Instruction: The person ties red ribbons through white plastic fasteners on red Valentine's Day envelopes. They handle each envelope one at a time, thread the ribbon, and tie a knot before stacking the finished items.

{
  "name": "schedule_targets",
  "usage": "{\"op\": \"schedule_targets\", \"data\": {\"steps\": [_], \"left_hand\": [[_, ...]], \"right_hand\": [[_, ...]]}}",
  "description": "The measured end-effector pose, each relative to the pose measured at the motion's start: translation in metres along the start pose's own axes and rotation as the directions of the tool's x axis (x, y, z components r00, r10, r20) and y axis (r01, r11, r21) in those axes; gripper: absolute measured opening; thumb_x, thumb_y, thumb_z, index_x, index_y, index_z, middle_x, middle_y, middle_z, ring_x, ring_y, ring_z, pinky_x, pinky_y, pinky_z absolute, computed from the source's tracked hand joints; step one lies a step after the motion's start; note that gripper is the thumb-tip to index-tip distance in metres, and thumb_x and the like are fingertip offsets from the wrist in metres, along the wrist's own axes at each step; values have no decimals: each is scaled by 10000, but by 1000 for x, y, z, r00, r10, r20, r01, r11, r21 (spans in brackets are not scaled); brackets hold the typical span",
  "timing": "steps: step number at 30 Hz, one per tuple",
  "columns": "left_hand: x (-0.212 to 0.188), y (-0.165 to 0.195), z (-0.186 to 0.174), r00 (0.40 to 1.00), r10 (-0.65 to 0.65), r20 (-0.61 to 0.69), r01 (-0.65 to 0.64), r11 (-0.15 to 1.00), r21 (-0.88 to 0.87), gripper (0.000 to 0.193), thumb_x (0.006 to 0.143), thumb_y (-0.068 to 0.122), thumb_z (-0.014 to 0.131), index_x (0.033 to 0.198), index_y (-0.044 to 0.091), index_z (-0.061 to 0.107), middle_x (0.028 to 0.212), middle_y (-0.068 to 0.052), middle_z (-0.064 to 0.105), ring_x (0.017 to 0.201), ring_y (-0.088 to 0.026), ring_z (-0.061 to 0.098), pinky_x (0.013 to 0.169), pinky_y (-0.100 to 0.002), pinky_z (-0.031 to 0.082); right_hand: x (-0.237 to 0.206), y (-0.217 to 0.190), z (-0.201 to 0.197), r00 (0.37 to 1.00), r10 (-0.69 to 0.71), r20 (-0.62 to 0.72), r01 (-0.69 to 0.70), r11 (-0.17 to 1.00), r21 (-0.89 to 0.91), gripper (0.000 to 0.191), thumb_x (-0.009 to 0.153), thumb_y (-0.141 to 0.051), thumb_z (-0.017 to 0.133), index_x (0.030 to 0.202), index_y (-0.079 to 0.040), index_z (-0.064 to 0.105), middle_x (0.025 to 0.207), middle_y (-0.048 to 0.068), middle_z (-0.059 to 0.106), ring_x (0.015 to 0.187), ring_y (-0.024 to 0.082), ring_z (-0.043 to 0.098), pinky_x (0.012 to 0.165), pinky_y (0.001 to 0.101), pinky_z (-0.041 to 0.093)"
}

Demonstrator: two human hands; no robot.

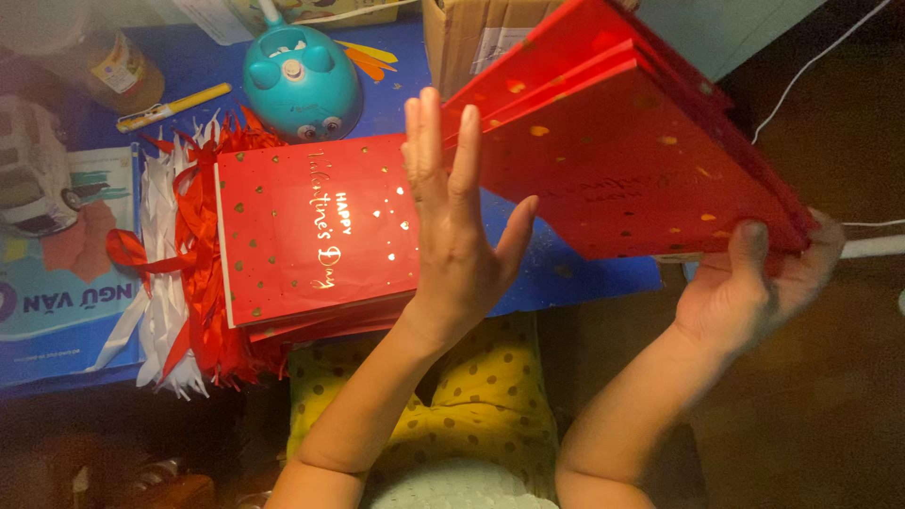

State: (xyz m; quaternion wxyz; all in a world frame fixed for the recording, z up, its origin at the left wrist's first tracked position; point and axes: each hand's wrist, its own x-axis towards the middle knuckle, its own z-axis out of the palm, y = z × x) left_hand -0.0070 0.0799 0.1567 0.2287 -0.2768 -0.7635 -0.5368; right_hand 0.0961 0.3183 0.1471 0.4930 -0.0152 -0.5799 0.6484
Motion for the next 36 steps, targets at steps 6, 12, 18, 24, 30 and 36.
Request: {"op": "schedule_targets", "data": {"steps": [6,12,18,24,30,36], "left_hand": [[-19,13,-58,997,50,65,-69,935,347,799,1028,188,836,1649,189,333,1707,-164,151,1627,-390,84,1277,-634,44],[-40,-12,-89,917,-157,367,-2,918,398,942,782,298,877,1560,118,376,1566,-186,376,1530,-420,242,1199,-722,98],[-67,-43,-88,834,-246,494,33,916,400,1078,617,341,916,1499,72,357,1496,-246,398,1445,-445,301,1156,-718,156],[-73,-60,-92,899,-249,360,167,955,244,561,882,210,755,1398,89,569,1346,-190,646,1230,-378,626,1068,-472,476],[-73,-58,-92,870,-436,230,413,900,142,385,988,117,649,1372,131,629,1181,-143,732,998,-324,737,831,-398,589],[-80,-51,-83,975,-85,204,19,951,308,598,761,44,671,1347,58,552,1327,-210,647,1227,-397,650,1031,-489,517]], "right_hand": [[18,25,95,917,268,295,-307,947,95,371,1005,106,663,1348,36,543,1279,128,626,1148,208,605,1091,343,478],[-17,110,189,547,658,518,-720,685,-110,558,931,18,600,1457,-95,452,1266,100,584,1059,200,605,889,349,525],[-58,130,178,704,522,482,-501,846,-184,493,1001,8,573,1484,-39,489,1384,118,590,1275,172,589,1079,312,509],[-62,106,148,788,468,400,-457,880,-128,364,1050,-23,608,1408,15,552,1350,120,615,1305,172,583,1133,315,491],[-94,72,157,818,413,401,-402,908,-116,254,1089,-55,580,1330,4,633,1285,108,680,1238,200,621,1139,366,490],[-119,47,172,835,69,546,329,733,-596,211,1037,-31,603,1212,-50,720,1249,94,723,1362,377,588,1227,488,386]]}}
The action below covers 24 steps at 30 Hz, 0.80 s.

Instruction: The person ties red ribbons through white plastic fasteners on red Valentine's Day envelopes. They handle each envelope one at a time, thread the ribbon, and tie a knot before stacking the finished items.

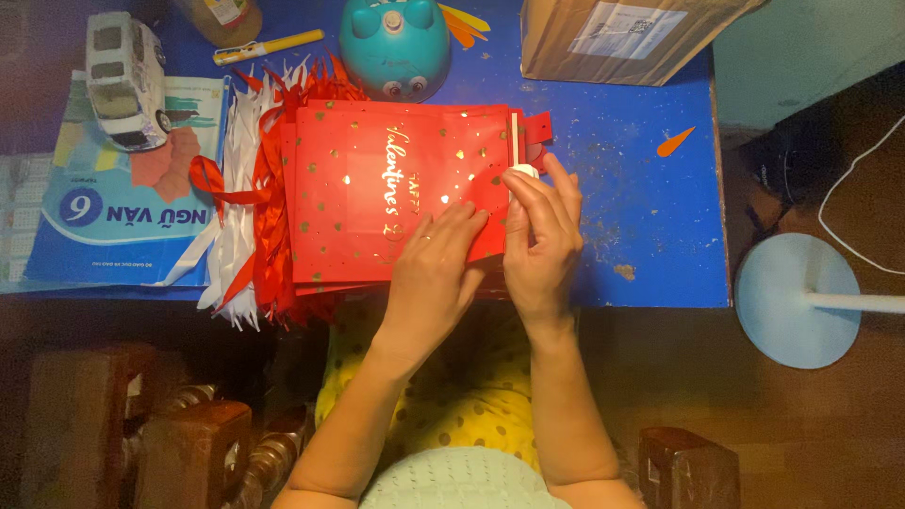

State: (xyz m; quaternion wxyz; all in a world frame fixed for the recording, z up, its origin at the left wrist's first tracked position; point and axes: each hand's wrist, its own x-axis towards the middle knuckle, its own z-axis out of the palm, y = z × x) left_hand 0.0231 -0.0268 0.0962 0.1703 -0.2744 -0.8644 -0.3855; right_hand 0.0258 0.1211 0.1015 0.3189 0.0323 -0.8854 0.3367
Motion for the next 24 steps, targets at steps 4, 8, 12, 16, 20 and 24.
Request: {"op": "schedule_targets", "data": {"steps": [4,8,12,16,20,24], "left_hand": [[1,-7,-14,982,-177,72,187,966,-177,628,775,-52,600,1394,53,568,1311,-205,673,1189,-377,668,979,-424,545],[17,-19,-29,923,-362,129,384,870,-310,408,927,13,646,1331,66,659,1191,-158,740,1084,-284,749,891,-346,578],[23,-25,-38,946,-292,139,323,823,-468,372,938,15,658,1310,16,644,1223,-147,752,1144,-224,749,946,-319,579],[25,-27,-37,944,-289,160,330,794,-511,357,956,16,664,1312,3,645,1207,-148,766,1141,-189,753,953,-306,592],[27,-29,-37,949,-265,170,315,803,-506,349,959,22,669,1306,-4,647,1198,-152,763,1139,-199,752,952,-303,590],[24,-30,-41,939,-236,250,320,866,-383,440,873,22,665,1312,21,648,1249,-161,736,1166,-253,732,976,-337,573]], "right_hand": [[6,-2,-10,989,96,113,-113,982,150,178,1053,-53,640,1208,-54,727,1228,90,736,1302,319,664,1216,468,401],[0,-11,-22,993,120,19,-121,964,236,78,1026,-61,688,1104,-60,697,1160,84,701,1143,285,676,1073,416,501],[-15,-20,-23,979,-59,194,17,977,212,130,916,-54,772,1019,-64,693,1031,77,667,1027,276,631,962,408,512],[-41,-23,-12,904,-248,348,215,968,133,269,788,-136,856,996,-77,696,1019,95,607,1019,312,581,1042,524,423],[-63,-15,9,933,-256,251,259,966,22,325,789,-126,859,1059,-84,683,1071,97,578,1068,327,569,1129,588,383],[-71,-3,21,936,-328,124,332,943,-9,323,783,-71,857,1048,-159,696,1036,49,559,1036,283,573,1137,580,393]]}}
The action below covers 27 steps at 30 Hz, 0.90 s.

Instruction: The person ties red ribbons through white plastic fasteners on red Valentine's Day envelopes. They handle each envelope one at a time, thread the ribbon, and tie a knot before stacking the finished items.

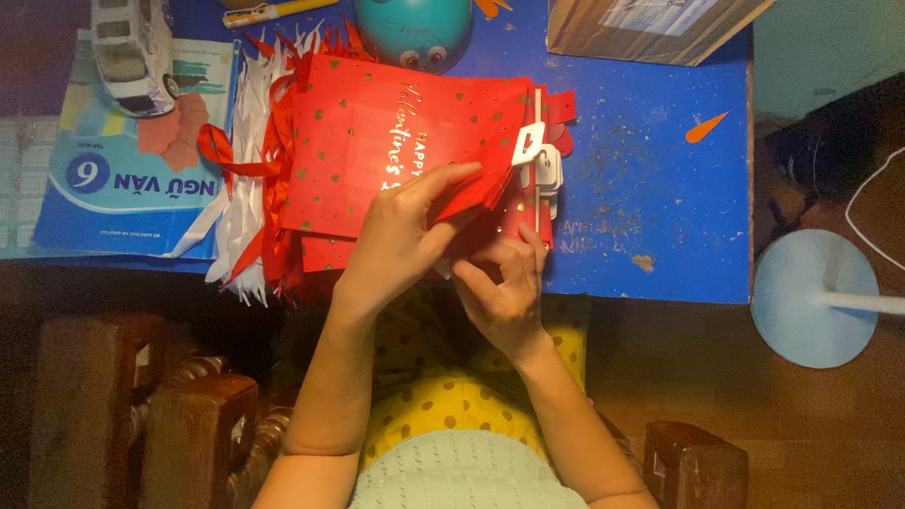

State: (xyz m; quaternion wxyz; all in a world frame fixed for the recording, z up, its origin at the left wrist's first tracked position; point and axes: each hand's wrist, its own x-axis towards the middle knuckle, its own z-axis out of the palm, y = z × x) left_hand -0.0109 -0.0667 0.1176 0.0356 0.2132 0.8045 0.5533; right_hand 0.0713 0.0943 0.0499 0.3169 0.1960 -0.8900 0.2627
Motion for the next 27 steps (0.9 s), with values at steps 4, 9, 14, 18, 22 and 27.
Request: {"op": "schedule_targets", "data": {"steps": [4,9,14,18,22,27], "left_hand": [[-5,-6,-11,989,124,79,-136,976,173,544,788,-20,620,1329,30,633,1385,-174,659,1339,-333,607,1131,-401,488],[-13,-5,-12,976,168,137,-189,968,167,499,873,139,758,1343,32,629,1440,-200,590,1407,-381,500,1168,-460,385],[-24,-2,-26,963,166,211,-207,960,189,511,831,201,797,1291,25,661,1392,-178,629,1409,-364,502,1176,-479,343],[-24,-3,-23,985,140,98,-157,969,190,266,924,180,760,1166,79,716,1254,-158,715,1171,-324,672,952,-372,550],[-22,0,-16,989,148,17,-147,955,259,145,946,149,733,1068,73,709,965,-141,738,795,-320,726,673,-383,570],[-21,5,-11,988,155,-4,-145,936,321,103,961,127,709,967,44,649,841,-154,690,712,-360,673,573,-419,518]], "right_hand": [[-5,1,-5,995,11,-103,-8,1000,28,372,793,-6,849,1076,-203,711,1023,-8,561,1006,222,581,1126,549,402],[0,4,-9,991,13,-133,-12,1000,9,364,805,19,837,1070,-195,709,1024,-10,573,1000,222,573,1093,523,412],[8,10,-17,986,119,-119,-116,993,29,348,815,36,804,1078,-167,702,1060,18,581,1041,245,570,1119,510,423],[11,11,-20,982,158,-108,-156,987,29,320,845,23,819,1083,-161,711,1075,16,580,1046,238,562,1140,507,406],[12,9,-19,979,154,-131,-156,988,-4,309,829,1,832,1072,-163,737,1047,8,574,1015,227,552,1124,505,393],[14,11,-19,985,87,-149,-97,994,-56,312,821,2,837,1089,-137,755,1025,-8,583,985,226,543,1016,464,414]]}}
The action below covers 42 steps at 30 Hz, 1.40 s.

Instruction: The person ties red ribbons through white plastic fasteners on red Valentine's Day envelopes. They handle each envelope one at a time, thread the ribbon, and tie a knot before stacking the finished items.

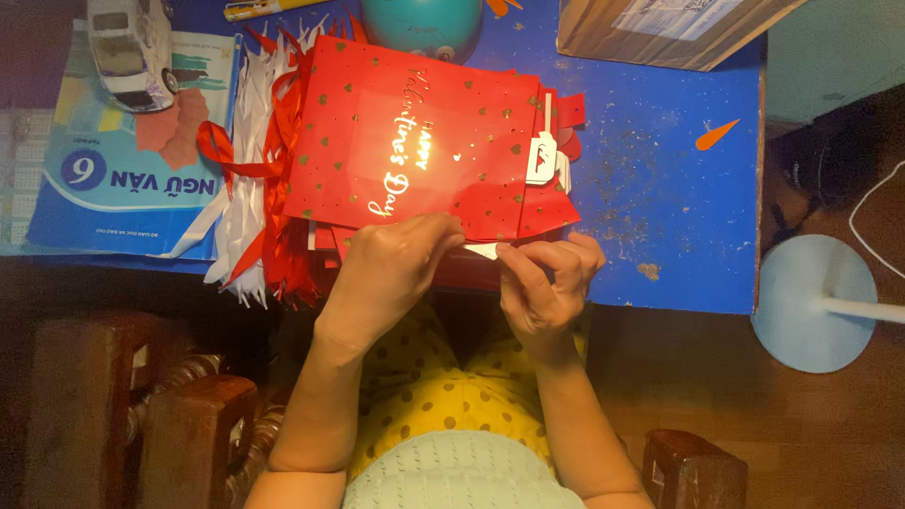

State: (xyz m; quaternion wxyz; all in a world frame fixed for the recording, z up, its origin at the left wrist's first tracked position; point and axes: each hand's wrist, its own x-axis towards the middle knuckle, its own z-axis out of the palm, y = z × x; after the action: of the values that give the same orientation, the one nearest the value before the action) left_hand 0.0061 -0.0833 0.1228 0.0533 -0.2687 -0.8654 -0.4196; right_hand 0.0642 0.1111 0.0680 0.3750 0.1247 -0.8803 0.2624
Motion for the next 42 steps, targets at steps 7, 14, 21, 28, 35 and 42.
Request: {"op": "schedule_targets", "data": {"steps": [7,14,21,28,35,42], "left_hand": [[5,11,-8,999,17,-48,-17,1000,-7,110,985,106,697,965,37,614,825,-152,676,717,-351,675,577,-416,513],[7,27,-20,997,-7,-73,3,998,-63,86,1001,72,685,1000,34,608,841,-152,679,731,-345,679,580,-403,499],[7,22,-15,997,-52,-58,48,996,-69,63,997,62,670,1003,31,616,853,-147,692,709,-322,681,586,-399,501],[6,21,-16,995,-59,-77,54,997,-63,63,1006,75,666,999,30,623,848,-135,692,687,-302,677,586,-383,506],[6,22,-17,989,-101,-107,93,993,-77,60,1006,81,663,1003,30,632,850,-136,697,681,-294,687,580,-377,508],[4,22,-11,996,-75,-46,72,995,-62,83,989,106,680,983,32,643,861,-126,700,706,-302,689,601,-380,516]], "right_hand": [[5,-9,-5,997,77,32,-81,983,164,438,838,128,730,1174,-129,615,1087,52,584,987,243,593,934,395,485],[12,-11,-8,997,65,-28,-59,981,182,504,852,182,706,1212,-144,571,1150,94,549,1034,260,595,882,366,534],[-13,-3,-7,994,111,12,-111,983,146,512,844,153,733,1212,-169,581,1306,112,467,1192,274,548,989,369,548],[-28,11,-4,996,91,-19,-87,983,161,512,822,110,770,1210,-164,579,1378,121,388,1292,304,480,1064,410,523],[-30,8,-9,995,103,10,-104,989,101,471,845,77,809,1183,-168,591,1330,135,447,1253,296,508,1026,404,513],[-18,6,-13,966,31,-257,36,967,252,97,1029,-132,492,1095,-109,559,1174,132,483,964,277,666,796,410,642]]}}
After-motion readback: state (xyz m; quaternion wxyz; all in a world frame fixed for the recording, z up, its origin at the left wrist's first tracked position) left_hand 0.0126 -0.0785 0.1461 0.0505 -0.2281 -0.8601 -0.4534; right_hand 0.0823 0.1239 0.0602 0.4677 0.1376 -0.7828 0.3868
